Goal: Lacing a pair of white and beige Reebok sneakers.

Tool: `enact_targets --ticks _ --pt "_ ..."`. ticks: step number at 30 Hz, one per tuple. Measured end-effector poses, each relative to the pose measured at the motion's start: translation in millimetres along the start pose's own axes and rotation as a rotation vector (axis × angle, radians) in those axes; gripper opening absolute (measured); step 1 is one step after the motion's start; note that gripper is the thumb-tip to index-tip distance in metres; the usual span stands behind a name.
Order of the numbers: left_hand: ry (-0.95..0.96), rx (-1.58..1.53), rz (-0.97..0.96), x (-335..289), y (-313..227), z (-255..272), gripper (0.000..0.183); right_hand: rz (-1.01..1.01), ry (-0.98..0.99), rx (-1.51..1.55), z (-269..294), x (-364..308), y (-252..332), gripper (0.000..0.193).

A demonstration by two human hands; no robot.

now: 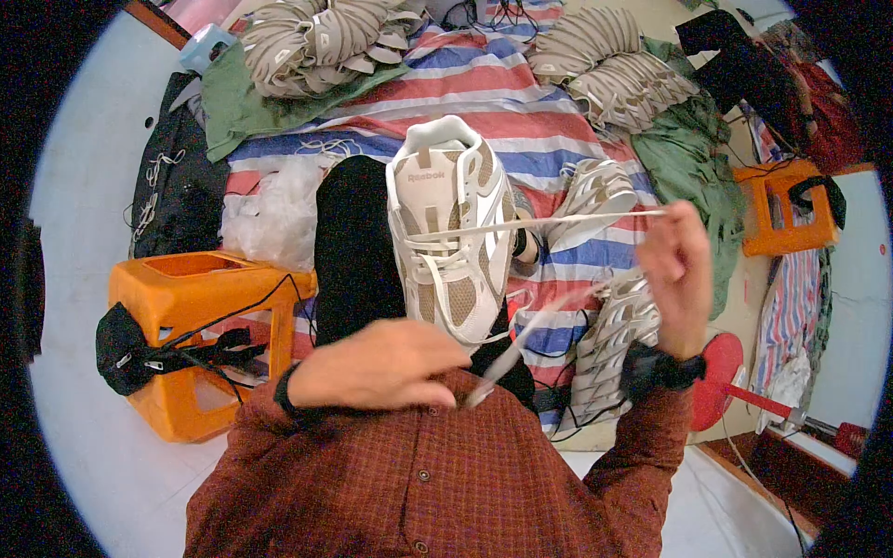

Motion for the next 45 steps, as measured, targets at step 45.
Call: enact_targets --ticks 45 --pt "-0.587 -0.057 0.271 -6.2 83.5 40.1 0.010 0.082 -0.117 -0.676 -2.1 53.3 -75.9 0.006"
Point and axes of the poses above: each hand's wrist, its own x-axis towards the middle knuckle, its own z-axis out of the back of the hand, y = z × x, the point moved 4 cm from there along x, towards the middle knuckle, and after that the axes turned 2 degrees about -z, right-handed, at the moved point
